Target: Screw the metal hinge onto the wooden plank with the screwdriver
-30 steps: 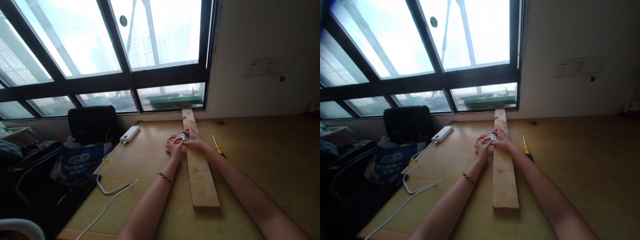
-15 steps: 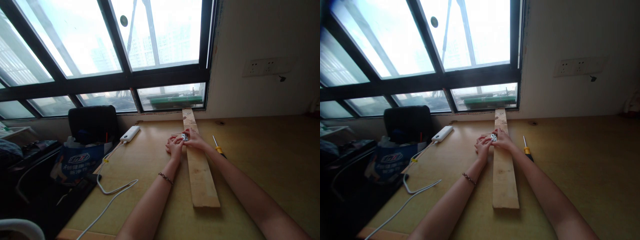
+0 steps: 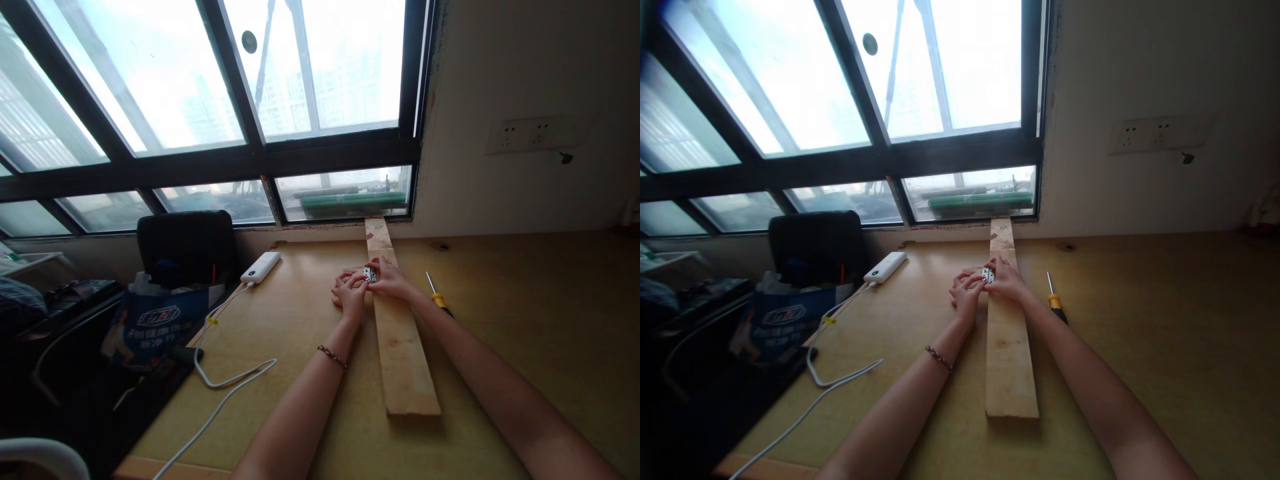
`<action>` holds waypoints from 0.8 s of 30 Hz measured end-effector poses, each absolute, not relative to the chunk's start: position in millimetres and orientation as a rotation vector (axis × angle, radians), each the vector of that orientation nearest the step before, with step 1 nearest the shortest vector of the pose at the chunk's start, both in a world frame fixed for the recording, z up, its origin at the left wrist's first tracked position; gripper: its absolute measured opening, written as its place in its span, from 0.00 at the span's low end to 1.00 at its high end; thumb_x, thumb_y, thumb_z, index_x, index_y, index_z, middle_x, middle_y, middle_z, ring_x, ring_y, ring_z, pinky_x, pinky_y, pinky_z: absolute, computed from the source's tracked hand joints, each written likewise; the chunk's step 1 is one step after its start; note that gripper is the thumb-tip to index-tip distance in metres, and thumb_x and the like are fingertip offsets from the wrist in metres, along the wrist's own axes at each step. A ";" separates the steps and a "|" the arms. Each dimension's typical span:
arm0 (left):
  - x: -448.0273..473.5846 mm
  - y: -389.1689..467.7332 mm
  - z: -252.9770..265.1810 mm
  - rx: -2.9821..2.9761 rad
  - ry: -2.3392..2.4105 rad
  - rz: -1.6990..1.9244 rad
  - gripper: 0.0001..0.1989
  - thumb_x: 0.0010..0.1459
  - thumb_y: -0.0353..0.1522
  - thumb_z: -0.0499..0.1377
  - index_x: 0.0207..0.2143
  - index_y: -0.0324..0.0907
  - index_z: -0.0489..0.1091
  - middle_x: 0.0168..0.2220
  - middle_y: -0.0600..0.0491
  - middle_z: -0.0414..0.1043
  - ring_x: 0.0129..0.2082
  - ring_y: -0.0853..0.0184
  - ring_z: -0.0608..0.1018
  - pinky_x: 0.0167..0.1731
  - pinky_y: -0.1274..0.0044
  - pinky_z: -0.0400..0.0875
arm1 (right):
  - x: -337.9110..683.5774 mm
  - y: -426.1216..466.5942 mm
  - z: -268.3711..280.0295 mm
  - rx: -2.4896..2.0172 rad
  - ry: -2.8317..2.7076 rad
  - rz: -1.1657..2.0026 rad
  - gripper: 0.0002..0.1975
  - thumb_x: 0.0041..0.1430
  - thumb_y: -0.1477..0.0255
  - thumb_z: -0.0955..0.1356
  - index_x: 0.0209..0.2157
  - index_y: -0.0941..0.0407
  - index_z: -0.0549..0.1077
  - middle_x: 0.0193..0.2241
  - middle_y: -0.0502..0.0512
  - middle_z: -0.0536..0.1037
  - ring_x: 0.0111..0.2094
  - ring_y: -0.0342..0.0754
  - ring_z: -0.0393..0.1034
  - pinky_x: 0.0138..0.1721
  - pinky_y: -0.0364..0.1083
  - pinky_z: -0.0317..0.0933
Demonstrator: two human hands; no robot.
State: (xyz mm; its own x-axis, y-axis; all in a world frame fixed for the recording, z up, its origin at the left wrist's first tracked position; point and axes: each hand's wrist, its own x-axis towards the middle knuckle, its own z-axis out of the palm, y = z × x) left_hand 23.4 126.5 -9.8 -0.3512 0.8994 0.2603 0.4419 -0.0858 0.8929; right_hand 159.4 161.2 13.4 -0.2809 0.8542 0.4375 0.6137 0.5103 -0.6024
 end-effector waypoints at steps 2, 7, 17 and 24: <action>23.4 126.2 -9.5 1.441 1.779 1.422 0.06 0.45 0.38 0.62 0.29 0.53 0.76 0.46 0.56 0.63 0.51 0.57 0.61 0.55 0.64 0.48 | 159.3 161.1 13.3 -1.206 -2.011 0.406 0.30 0.36 0.64 0.73 0.44 0.56 0.64 0.44 0.57 0.70 0.46 0.54 0.64 0.46 0.51 0.58; 23.4 126.6 -8.7 1.424 1.766 1.440 0.07 0.44 0.38 0.63 0.30 0.53 0.76 0.46 0.55 0.63 0.51 0.57 0.62 0.54 0.66 0.49 | 159.3 160.7 13.8 -1.200 -2.023 0.400 0.30 0.37 0.66 0.73 0.44 0.56 0.64 0.44 0.57 0.69 0.46 0.54 0.64 0.47 0.52 0.57; 26.8 118.5 -2.1 1.512 1.836 1.468 0.06 0.45 0.37 0.61 0.29 0.52 0.75 0.46 0.57 0.67 0.54 0.55 0.59 0.55 0.61 0.43 | 159.9 162.8 11.2 -1.190 -2.034 0.377 0.30 0.38 0.65 0.72 0.44 0.57 0.63 0.45 0.58 0.69 0.47 0.54 0.64 0.47 0.51 0.57; 27.5 118.1 -3.3 1.575 1.667 1.501 0.06 0.48 0.33 0.59 0.30 0.51 0.74 0.42 0.55 0.73 0.53 0.58 0.64 0.56 0.55 0.28 | 159.2 161.8 13.0 -1.199 -2.039 0.360 0.29 0.37 0.66 0.72 0.44 0.57 0.64 0.44 0.57 0.69 0.46 0.54 0.64 0.48 0.51 0.57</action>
